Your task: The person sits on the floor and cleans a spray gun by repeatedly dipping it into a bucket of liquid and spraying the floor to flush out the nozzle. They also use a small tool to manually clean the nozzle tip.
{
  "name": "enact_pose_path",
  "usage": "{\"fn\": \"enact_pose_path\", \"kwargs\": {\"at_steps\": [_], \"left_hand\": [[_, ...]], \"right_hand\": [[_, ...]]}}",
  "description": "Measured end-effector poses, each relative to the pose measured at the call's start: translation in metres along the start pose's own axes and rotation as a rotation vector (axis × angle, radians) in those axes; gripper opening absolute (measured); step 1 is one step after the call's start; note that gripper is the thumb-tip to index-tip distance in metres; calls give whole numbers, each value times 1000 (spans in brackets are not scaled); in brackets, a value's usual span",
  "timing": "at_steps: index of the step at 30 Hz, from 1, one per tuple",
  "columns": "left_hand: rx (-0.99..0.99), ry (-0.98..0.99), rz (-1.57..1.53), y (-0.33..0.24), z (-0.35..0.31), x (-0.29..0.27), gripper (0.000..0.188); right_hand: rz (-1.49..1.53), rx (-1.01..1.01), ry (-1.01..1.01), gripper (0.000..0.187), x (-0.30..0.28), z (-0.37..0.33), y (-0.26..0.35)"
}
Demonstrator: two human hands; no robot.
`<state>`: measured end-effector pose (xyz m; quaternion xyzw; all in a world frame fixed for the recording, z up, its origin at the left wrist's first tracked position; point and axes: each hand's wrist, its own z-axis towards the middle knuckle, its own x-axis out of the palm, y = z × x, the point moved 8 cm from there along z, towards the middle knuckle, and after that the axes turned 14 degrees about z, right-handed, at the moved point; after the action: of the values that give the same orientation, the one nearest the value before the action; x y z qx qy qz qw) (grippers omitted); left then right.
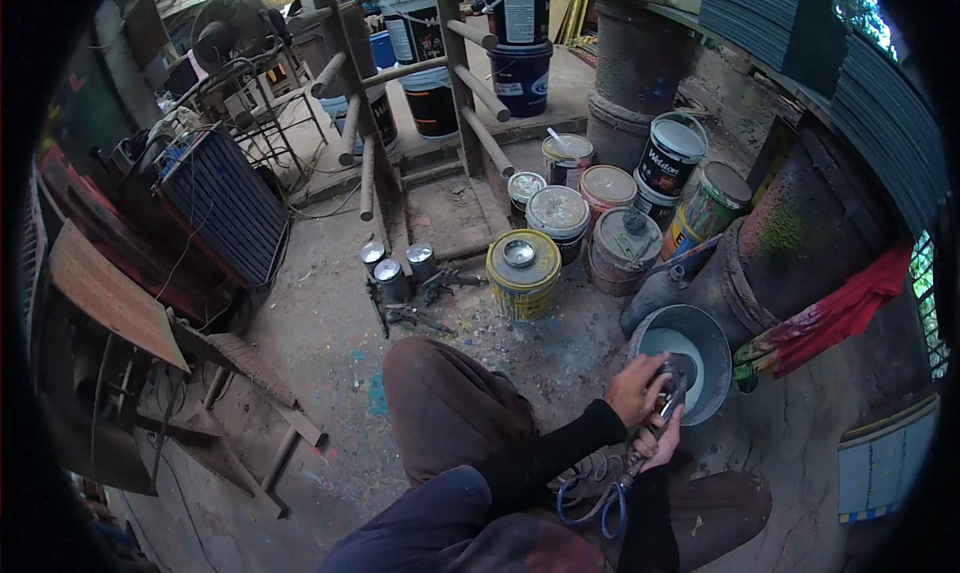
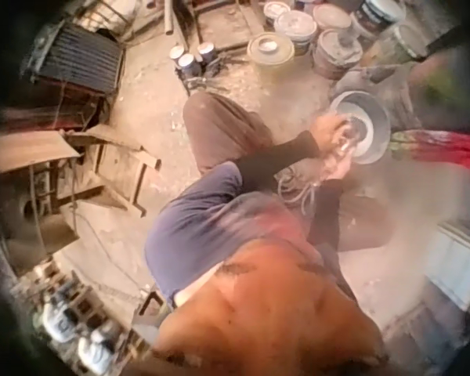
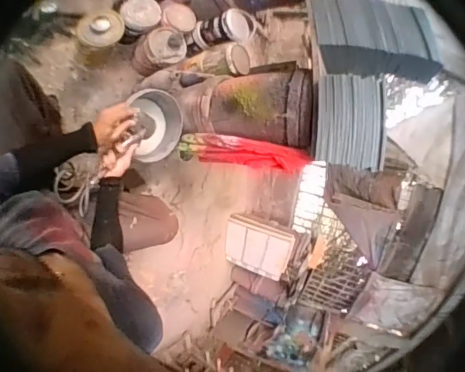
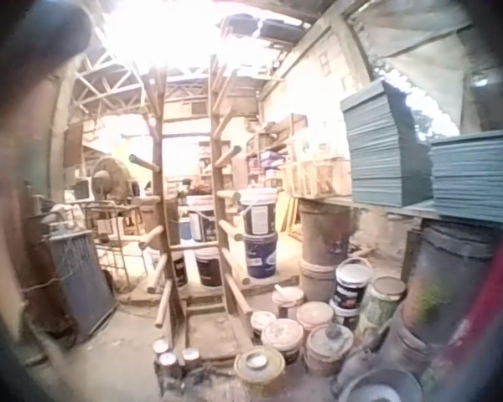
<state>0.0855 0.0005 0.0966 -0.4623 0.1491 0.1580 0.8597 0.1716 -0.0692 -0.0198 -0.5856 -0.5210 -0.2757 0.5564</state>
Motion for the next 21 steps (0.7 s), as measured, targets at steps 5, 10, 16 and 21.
{"fn": "enact_pose_path", "kwargs": {"at_steps": [5, 10, 16, 21], "left_hand": [[-656, -70, -546, 101, -49, 11, 30], [-960, 154, -1069, 116, -56, 32, 39], [-802, 239, -1244, 91, -27, 29, 43], [-729, 279, -1193, 89, -27, 22, 44]], "right_hand": [[-965, -149, -204, 42, 19, 5, -13], [-1738, -315, -223, 26, 53, 12, -32], [-2049, -824, 141, 34, 101, -4, -72], [-2090, -872, 175, 33, 87, -5, -77]]}}
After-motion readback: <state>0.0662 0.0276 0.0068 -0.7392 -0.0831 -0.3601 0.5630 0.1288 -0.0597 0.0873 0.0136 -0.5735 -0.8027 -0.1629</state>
